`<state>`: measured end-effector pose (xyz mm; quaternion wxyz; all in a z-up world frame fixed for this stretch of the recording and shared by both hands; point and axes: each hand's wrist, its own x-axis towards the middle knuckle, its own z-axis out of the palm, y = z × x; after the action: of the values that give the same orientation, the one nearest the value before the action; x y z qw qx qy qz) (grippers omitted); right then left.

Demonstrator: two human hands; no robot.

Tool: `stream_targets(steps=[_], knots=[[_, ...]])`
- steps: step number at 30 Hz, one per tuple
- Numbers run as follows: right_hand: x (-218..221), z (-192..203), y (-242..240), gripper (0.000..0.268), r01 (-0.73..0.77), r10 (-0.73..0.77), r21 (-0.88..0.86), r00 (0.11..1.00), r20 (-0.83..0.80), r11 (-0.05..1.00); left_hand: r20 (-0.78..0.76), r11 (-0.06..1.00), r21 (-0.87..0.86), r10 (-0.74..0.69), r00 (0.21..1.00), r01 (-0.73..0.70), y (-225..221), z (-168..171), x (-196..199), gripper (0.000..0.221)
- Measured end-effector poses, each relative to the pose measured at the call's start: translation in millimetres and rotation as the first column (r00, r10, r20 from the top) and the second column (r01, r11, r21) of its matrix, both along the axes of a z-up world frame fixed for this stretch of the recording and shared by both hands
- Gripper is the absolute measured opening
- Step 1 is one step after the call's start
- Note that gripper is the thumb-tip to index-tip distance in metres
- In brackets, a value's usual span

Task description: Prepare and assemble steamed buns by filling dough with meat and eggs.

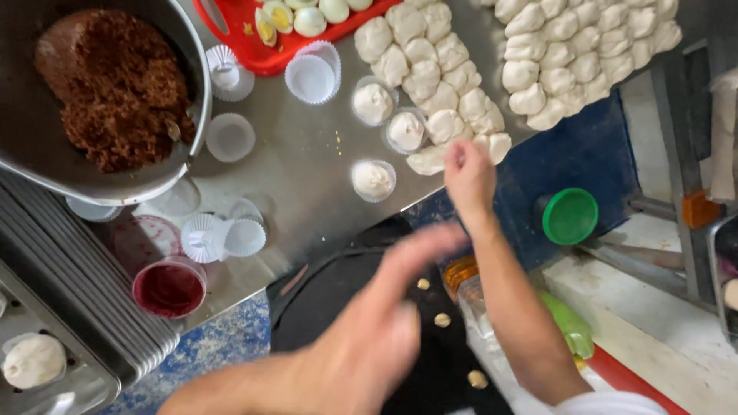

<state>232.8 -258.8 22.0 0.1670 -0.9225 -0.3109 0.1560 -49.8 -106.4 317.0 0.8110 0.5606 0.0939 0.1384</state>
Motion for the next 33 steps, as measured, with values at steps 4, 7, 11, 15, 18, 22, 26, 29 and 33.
stream_targets(steps=[4, 7, 11, 15, 18, 22, 26, 29, 33], knots=[[-45, 17, 24, 0.046, -0.190, 0.115, 0.227, 0.944, 0.308, 0.955, 0.015, 0.998, -0.023, 0.057, 0.998, -0.056, -16, 16, -16, 0.075], [-39, -11, 17, 0.044, -0.233, 0.082, 0.302, 0.895, 0.438, 0.925, 0.125, 0.997, -0.052, 0.065, 0.990, -0.059, -12, 17, -21, 0.074], [-11, 10, -3, 0.034, 0.419, -0.098, 0.255, 0.658, -0.746, 0.872, 0.067, 0.960, -0.243, 0.162, 0.985, -0.141, -3, 0, -20, 0.072], [-52, 143, 29, 0.038, 0.667, 0.446, 0.338, 0.008, -0.895, 0.664, -0.055, 0.807, -0.390, 0.460, 0.886, -0.443, 32, -88, 9, 0.066], [-88, 168, 61, 0.039, 0.436, 0.654, 0.602, 0.040, -0.756, 0.669, -0.259, 0.668, -0.503, 0.489, 0.833, -0.549, 50, -179, 31, 0.070], [-128, 151, 90, 0.040, -0.029, 0.536, 0.551, 0.275, -0.798, 0.834, -0.045, 0.517, -0.808, 0.423, 0.905, -0.282, 45, -170, 34, 0.074], [-168, 214, 126, 0.050, -0.383, 0.632, 0.656, 0.752, -0.187, 0.650, 0.140, 0.449, -0.890, 0.438, 0.888, -0.081, 61, -129, 3, 0.079], [-220, 239, 157, 0.059, -0.329, 0.536, 0.863, 0.840, 0.082, 0.384, 0.211, 0.633, -0.756, 0.476, 0.854, -0.167, 54, -105, -5, 0.086], [-246, 255, 184, 0.056, -0.424, 0.630, 0.812, 0.771, 0.091, 0.401, 0.292, 0.831, -0.495, 0.435, 0.852, -0.255, 54, -122, -38, 0.082]])
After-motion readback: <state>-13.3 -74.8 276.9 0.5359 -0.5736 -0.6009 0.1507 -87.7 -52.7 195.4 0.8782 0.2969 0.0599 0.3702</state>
